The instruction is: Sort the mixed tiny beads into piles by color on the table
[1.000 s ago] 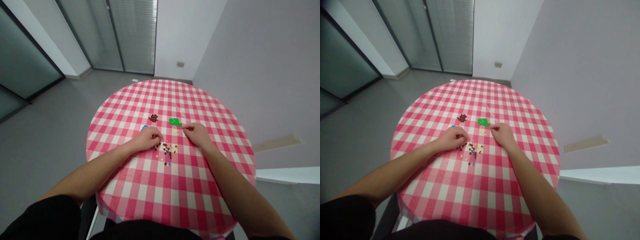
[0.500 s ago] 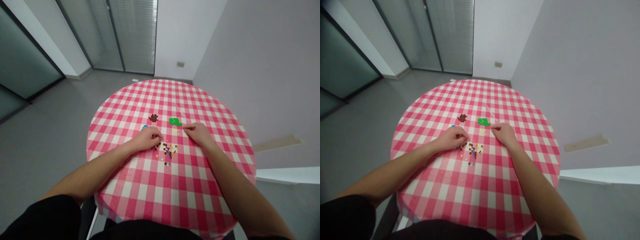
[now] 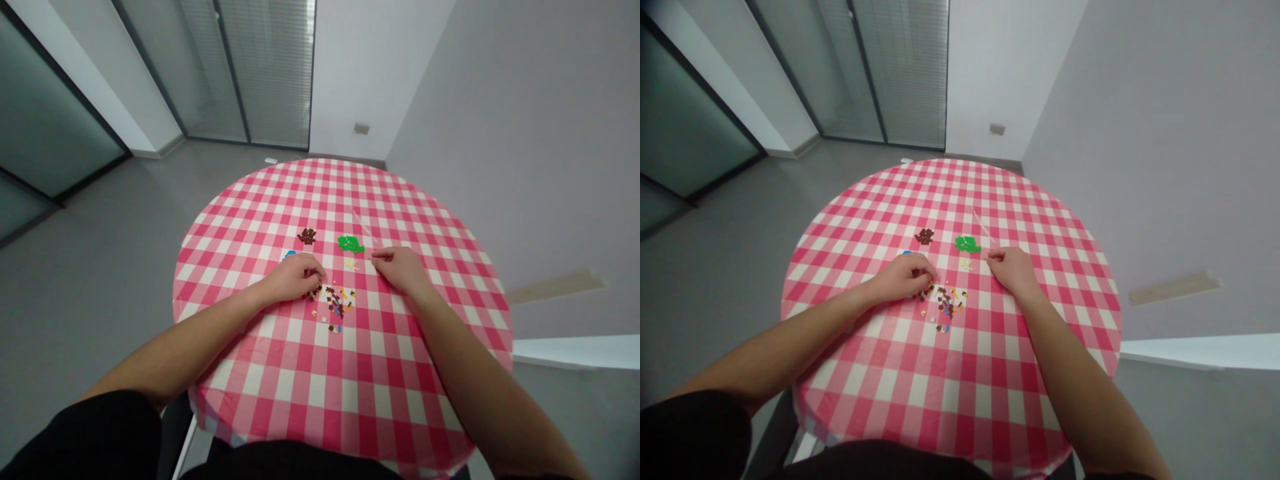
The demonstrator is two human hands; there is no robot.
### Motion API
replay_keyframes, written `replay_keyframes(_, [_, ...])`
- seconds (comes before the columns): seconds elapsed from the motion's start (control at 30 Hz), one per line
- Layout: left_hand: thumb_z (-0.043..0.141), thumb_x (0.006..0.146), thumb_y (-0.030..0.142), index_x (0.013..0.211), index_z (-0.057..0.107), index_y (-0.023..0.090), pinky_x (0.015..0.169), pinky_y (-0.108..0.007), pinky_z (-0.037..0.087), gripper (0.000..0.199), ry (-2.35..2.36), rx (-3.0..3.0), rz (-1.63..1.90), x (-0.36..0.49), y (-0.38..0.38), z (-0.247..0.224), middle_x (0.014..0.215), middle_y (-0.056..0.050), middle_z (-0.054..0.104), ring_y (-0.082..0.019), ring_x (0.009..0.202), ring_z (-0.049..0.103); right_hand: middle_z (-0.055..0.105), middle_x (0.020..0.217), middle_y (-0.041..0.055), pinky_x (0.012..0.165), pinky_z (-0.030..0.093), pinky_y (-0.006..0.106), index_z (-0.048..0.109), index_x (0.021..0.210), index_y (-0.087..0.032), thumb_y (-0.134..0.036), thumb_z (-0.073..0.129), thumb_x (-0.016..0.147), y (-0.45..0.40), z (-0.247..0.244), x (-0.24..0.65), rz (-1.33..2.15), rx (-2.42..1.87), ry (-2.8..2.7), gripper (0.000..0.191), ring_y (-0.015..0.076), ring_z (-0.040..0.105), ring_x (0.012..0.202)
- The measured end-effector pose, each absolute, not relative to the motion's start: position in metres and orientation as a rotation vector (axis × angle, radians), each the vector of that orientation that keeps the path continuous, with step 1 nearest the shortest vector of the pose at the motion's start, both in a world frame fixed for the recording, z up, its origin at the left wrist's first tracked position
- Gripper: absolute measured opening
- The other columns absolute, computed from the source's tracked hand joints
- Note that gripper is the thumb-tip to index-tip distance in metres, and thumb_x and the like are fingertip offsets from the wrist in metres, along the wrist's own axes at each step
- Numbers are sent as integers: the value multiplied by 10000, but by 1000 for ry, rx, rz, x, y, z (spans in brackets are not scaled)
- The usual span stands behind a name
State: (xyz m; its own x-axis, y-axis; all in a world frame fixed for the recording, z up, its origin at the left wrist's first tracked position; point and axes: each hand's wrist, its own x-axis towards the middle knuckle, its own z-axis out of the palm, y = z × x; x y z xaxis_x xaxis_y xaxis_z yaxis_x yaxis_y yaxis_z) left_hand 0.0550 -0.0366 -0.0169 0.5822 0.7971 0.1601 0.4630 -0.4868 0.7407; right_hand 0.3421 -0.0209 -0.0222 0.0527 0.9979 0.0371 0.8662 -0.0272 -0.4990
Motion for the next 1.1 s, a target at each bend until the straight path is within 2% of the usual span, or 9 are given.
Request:
replay_keyframes(0.23, [525,750,110,834,746,188,809,-311,508,249,984,2164,666,55,-36,-17,872,-49,727,-169,838,652,770,1008,116,832,548,465,817,983,-207,-227,618,854,-27,-10,334,335,-2007,-2002,238,355,710,976])
replay_keyframes(0.73, [524,759,107,836,747,189,798,-315,501,250,988,2172,656,55,-36,-16,876,-53,727,-174,834,654,767,935,84,715,516,381,819,882,-231,-230,598,839,-28,-7,328,287,-1944,-2095,225,298,700,859])
replay_keyframes(1.1, [528,763,109,841,746,181,801,-304,497,243,983,2173,657,55,-36,-16,879,-53,730,-171,837,652,768,899,95,656,466,348,803,845,-201,-280,581,858,-28,-9,327,285,-1964,-2075,235,271,692,809])
